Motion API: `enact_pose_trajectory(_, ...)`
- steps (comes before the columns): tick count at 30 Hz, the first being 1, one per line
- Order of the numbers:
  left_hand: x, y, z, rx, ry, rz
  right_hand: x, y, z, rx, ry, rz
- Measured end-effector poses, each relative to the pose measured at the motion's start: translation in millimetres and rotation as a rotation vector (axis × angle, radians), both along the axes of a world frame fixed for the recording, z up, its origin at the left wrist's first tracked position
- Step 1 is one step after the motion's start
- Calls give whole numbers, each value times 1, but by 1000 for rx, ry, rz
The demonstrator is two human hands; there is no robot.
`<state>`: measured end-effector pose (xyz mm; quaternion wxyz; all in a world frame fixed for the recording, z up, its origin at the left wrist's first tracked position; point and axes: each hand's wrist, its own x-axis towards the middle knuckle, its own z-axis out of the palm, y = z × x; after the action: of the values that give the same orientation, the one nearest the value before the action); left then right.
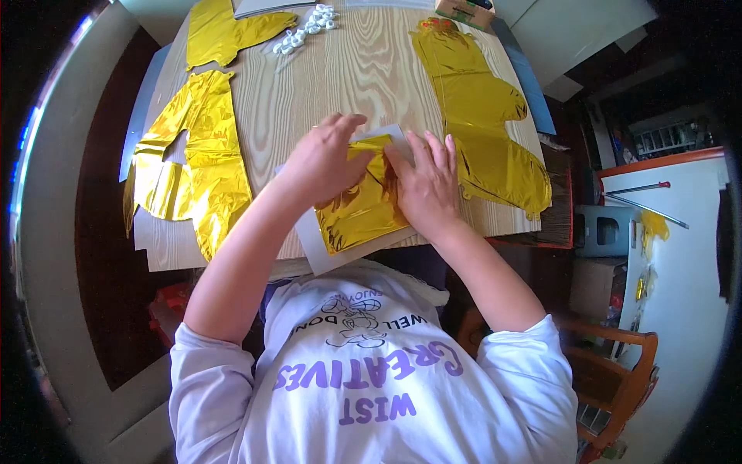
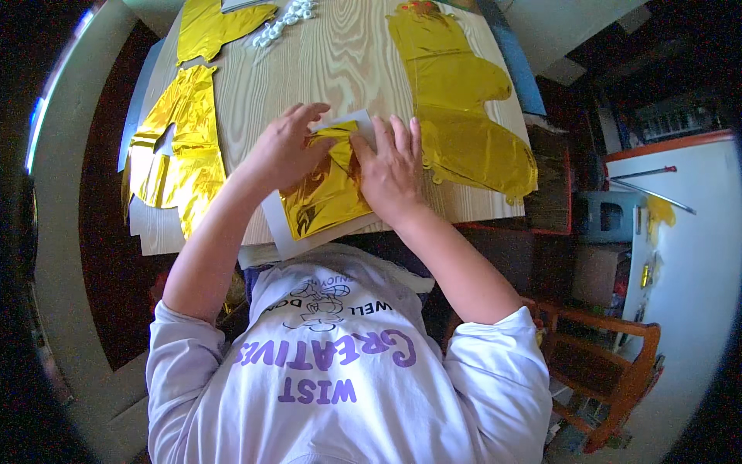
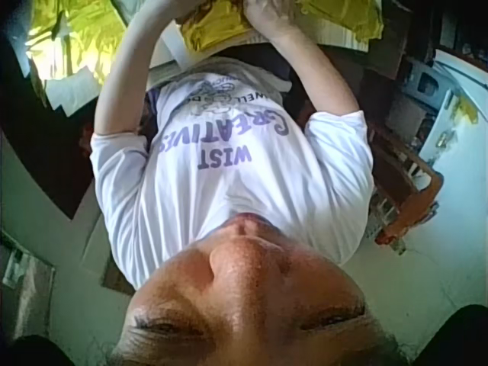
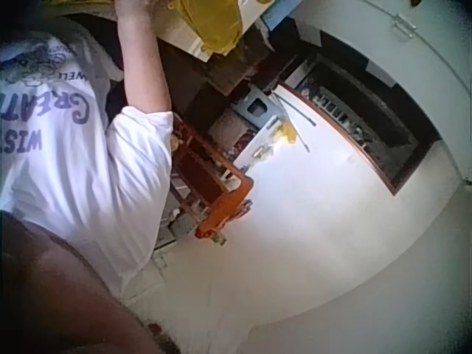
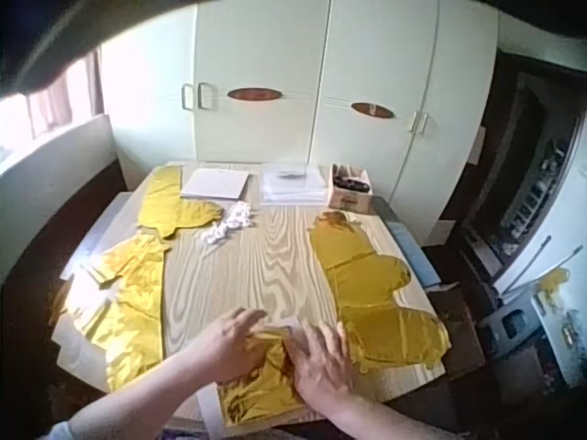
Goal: Manually folding gold foil balloons and placing them into clear plastic bags with instruction cards.
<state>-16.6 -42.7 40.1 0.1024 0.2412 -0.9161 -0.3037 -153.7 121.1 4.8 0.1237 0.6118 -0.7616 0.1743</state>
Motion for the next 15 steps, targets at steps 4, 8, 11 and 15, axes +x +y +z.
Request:
enact_pose_trajectory(4,-16,-18,22,63,-265,78,-2,1,-5,23,12,-29)
enact_pose_trajectory(8,-25,-37,24,48,-426,59,-5,0,-7,11,-60,-20)
enact_pose_trajectory(11,-27,-38,32,163,-475,58,-7,1,-6,41,-65,-8)
enact_pose_trajectory(15,-18,-41,26,260,-356,25,-10,-1,-5,58,-38,11)
